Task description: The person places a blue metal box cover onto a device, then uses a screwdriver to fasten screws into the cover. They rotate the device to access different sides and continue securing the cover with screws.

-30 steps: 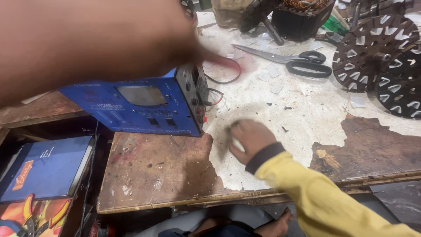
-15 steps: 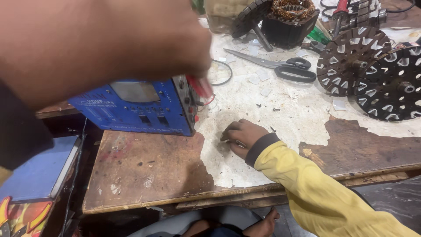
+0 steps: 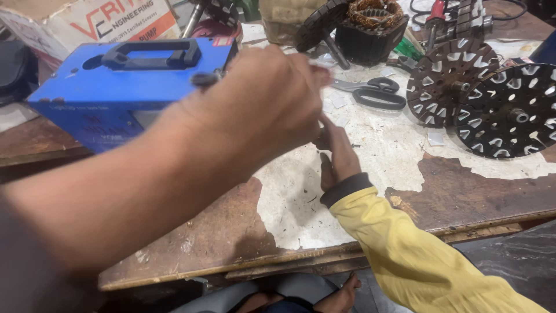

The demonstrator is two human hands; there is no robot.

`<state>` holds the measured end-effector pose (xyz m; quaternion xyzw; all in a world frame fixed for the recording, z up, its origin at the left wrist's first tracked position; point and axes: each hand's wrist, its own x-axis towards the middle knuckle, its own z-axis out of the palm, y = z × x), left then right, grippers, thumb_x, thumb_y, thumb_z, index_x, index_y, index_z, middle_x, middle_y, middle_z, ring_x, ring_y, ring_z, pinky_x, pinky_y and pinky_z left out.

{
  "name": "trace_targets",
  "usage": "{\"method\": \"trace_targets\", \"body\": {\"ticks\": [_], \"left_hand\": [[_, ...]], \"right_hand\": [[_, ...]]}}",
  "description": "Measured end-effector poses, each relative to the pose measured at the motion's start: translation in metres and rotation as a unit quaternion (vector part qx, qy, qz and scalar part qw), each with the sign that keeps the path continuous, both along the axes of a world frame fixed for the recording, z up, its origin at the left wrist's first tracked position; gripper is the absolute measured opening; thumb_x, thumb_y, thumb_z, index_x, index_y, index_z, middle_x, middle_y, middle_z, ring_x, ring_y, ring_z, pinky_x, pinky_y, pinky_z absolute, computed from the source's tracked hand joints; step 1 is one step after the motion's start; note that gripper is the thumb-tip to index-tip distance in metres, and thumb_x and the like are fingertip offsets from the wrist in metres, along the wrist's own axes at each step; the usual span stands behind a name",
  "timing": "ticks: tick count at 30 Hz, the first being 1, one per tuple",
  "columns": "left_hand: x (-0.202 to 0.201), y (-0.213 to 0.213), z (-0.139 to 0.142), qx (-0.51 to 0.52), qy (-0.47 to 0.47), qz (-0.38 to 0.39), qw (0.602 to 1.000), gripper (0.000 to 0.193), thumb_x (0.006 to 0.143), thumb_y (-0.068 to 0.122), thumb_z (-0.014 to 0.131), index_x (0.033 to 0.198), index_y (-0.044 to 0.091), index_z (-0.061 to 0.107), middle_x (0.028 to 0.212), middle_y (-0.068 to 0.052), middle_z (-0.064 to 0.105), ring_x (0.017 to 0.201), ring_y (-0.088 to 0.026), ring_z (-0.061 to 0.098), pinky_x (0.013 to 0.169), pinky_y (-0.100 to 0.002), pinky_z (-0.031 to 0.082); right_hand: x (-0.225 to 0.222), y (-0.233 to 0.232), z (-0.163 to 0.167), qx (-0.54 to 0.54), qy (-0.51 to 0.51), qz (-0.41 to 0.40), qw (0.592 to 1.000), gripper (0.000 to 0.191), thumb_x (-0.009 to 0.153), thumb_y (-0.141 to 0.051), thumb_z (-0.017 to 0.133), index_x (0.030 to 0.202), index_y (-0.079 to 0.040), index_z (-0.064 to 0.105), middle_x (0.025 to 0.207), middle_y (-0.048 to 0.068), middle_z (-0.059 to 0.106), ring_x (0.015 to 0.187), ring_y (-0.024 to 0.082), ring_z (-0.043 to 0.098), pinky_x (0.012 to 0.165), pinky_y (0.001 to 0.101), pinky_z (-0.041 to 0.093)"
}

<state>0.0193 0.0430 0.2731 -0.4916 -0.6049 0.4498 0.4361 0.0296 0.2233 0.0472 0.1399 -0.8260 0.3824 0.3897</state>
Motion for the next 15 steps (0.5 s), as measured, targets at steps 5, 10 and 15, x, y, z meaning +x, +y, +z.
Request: {"method": "trace_targets", "body": {"ticks": [5, 10, 15], "left_hand": [[0.002, 0.0, -0.018, -0.229, -0.189, 0.247, 0.922, 0.025, 0.092, 0.025, 0.074, 0.104, 0.003, 0.076, 0.074, -0.007, 0.063, 0.063, -0.011, 0.059, 0.051, -0.025, 0.044], [-0.002, 0.005, 0.007, -0.179, -0.211, 0.178, 0.944, 0.016, 0.088, 0.024, 0.076, 0.093, 0.008, 0.075, 0.08, -0.007, 0.068, 0.072, -0.018, 0.066, 0.061, -0.032, 0.046], [-0.01, 0.011, 0.027, -0.001, -0.291, 0.053, 0.955, 0.029, 0.1, 0.035, 0.066, 0.086, 0.012, 0.077, 0.077, -0.009, 0.072, 0.073, -0.027, 0.072, 0.062, -0.04, 0.051]], "right_hand": [[0.005, -0.012, -0.007, -0.042, -0.06, 0.022, 0.997, 0.058, 0.085, 0.021, 0.042, 0.14, 0.001, 0.045, 0.106, 0.015, 0.062, 0.092, 0.024, 0.069, 0.084, 0.0323, 0.06], [0.009, -0.005, -0.006, -0.009, -0.016, -0.057, 0.998, 0.05, 0.087, 0.02, 0.046, 0.132, -0.001, 0.051, 0.098, 0.011, 0.062, 0.088, 0.021, 0.068, 0.08, 0.0328, 0.058], [0.004, 0.004, -0.001, -0.096, 0.045, -0.071, 0.992, 0.051, 0.089, 0.02, 0.044, 0.136, 0.001, 0.047, 0.108, 0.013, 0.062, 0.092, 0.022, 0.067, 0.085, 0.0327, 0.056]]}}
